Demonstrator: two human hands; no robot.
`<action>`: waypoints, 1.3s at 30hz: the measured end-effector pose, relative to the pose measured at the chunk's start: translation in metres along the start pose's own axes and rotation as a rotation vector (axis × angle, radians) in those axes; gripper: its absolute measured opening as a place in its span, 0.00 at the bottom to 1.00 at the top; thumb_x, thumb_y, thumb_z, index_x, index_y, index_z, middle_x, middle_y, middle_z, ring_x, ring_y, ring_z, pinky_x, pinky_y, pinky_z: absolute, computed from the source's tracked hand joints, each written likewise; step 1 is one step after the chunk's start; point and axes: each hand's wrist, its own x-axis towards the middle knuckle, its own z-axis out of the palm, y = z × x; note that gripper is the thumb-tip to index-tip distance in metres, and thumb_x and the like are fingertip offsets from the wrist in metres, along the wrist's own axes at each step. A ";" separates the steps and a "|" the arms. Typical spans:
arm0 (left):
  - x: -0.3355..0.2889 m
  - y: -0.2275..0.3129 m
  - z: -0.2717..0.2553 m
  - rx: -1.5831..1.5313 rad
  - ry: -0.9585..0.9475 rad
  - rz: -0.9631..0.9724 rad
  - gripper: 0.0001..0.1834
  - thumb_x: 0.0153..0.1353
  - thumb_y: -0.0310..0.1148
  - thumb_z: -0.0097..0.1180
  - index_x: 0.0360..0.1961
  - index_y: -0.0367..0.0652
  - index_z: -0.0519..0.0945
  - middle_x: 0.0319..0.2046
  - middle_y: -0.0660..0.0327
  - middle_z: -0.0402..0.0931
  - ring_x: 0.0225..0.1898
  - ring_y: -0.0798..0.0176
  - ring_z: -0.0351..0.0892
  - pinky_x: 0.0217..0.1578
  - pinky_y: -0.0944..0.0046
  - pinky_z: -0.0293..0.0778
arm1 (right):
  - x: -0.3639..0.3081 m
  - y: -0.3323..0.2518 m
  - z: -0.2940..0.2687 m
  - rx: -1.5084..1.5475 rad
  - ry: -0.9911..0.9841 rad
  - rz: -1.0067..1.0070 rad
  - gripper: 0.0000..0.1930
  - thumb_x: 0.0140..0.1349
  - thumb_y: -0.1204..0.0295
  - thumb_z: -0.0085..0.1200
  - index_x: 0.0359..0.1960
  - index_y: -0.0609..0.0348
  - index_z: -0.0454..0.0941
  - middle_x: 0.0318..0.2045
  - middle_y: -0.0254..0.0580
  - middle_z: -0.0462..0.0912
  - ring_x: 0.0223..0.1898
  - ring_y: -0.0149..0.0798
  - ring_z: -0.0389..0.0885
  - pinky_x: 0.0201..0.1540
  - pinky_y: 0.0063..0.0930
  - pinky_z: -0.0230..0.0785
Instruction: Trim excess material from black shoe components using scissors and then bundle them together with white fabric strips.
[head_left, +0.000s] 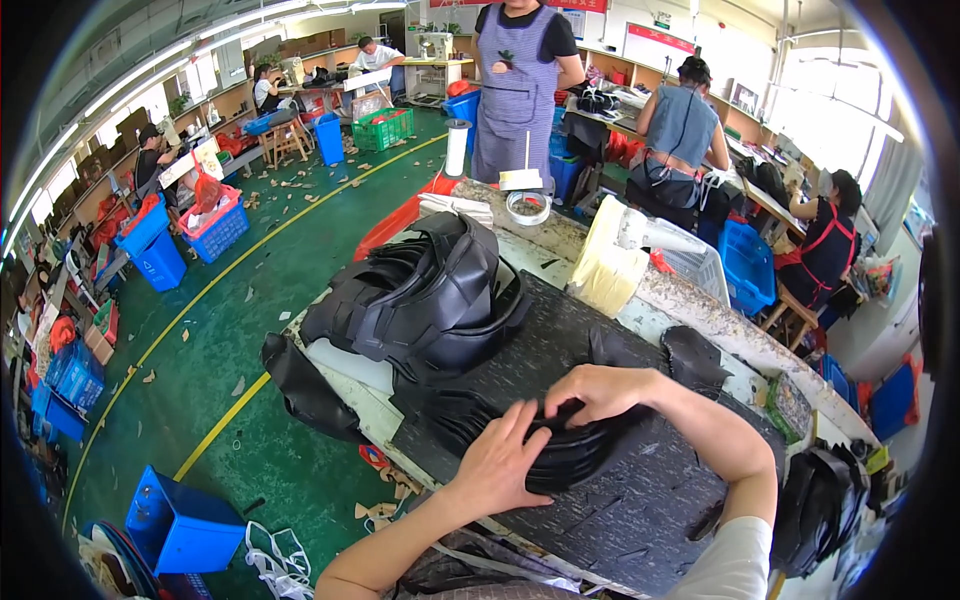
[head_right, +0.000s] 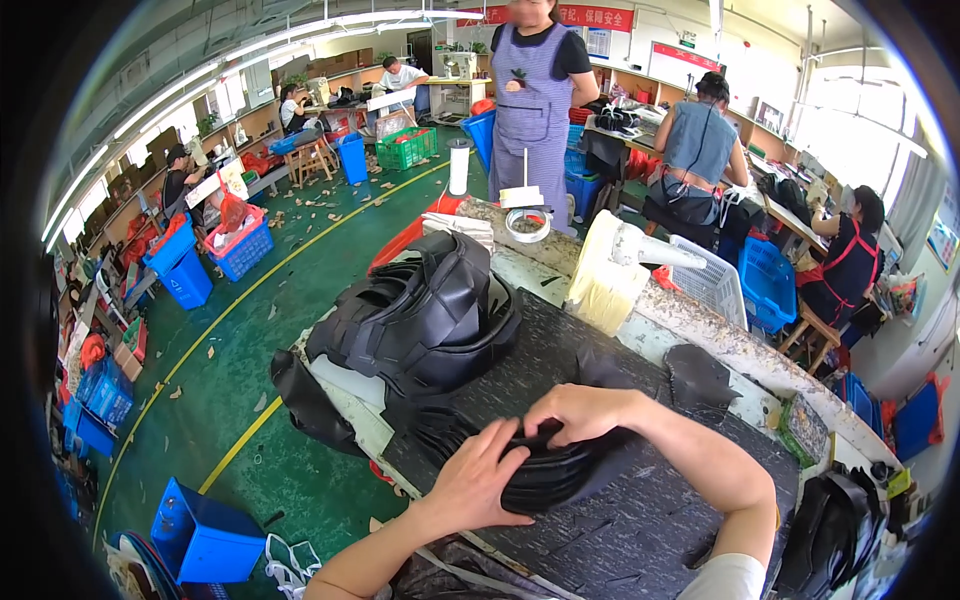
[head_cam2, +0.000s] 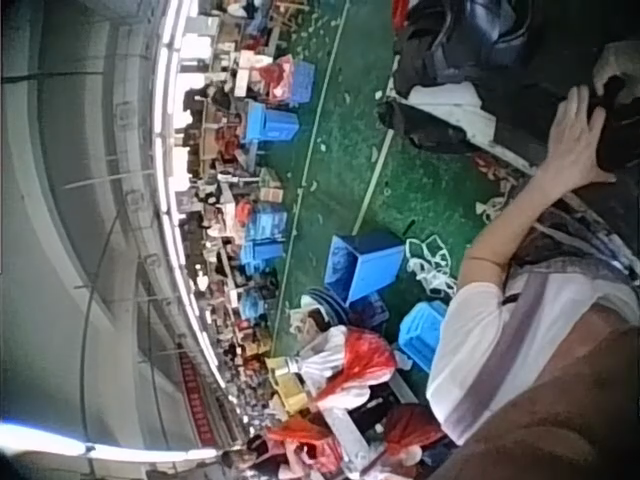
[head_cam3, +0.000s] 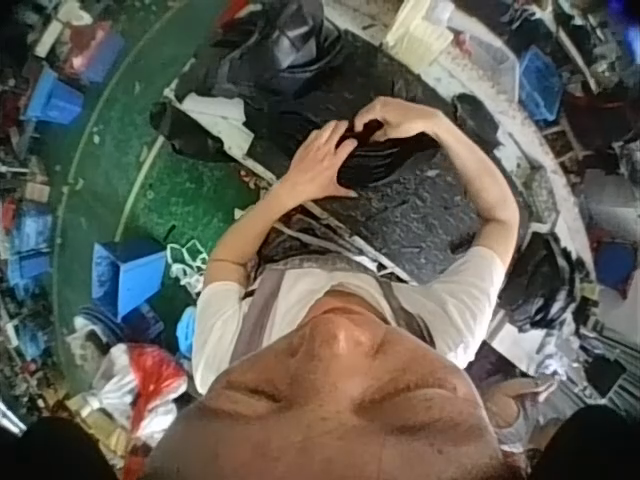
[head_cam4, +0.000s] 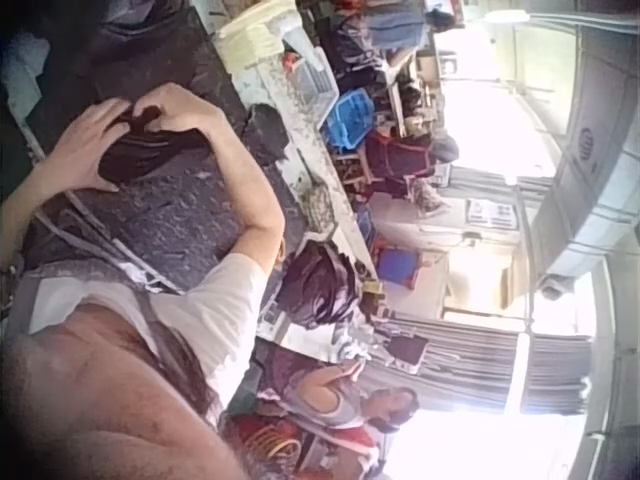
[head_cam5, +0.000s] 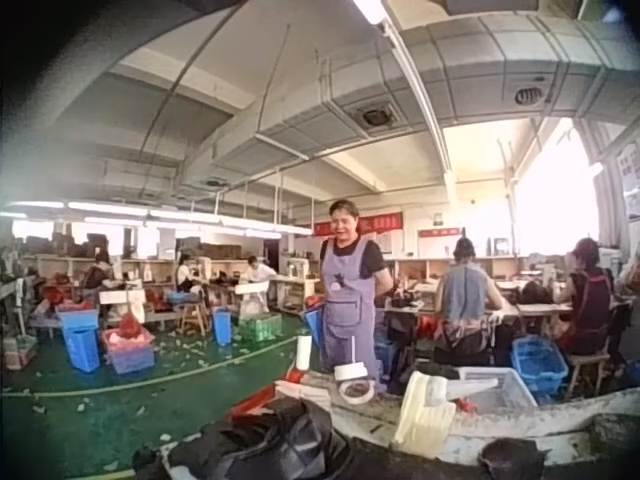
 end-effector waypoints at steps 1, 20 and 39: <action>0.003 0.003 -0.001 0.000 -0.049 0.007 0.44 0.37 0.54 0.72 0.51 0.36 0.71 0.52 0.46 0.64 0.56 0.46 0.65 0.60 0.48 0.59 | -0.004 -0.003 -0.011 0.099 -0.199 0.117 0.19 0.56 0.69 0.61 0.48 0.64 0.76 0.42 0.48 0.82 0.43 0.45 0.80 0.47 0.35 0.70; -0.006 0.009 0.005 0.152 -0.081 0.096 0.64 0.41 0.57 0.69 0.72 0.41 0.46 0.35 0.58 0.68 0.38 0.60 0.67 0.44 0.61 0.62 | 0.072 -0.026 -0.115 -0.952 0.338 0.058 0.13 0.38 0.77 0.60 0.31 0.58 0.80 0.53 0.43 0.71 0.62 0.48 0.65 0.68 0.45 0.53; -0.020 0.015 0.006 -0.142 0.076 0.017 0.66 0.34 0.50 0.75 0.69 0.32 0.50 0.68 0.40 0.46 0.45 0.51 0.69 0.47 0.59 0.65 | 0.000 -0.042 0.011 -0.028 -0.060 0.257 0.51 0.54 0.78 0.58 0.72 0.45 0.33 0.36 0.52 0.80 0.37 0.55 0.79 0.40 0.42 0.71</action>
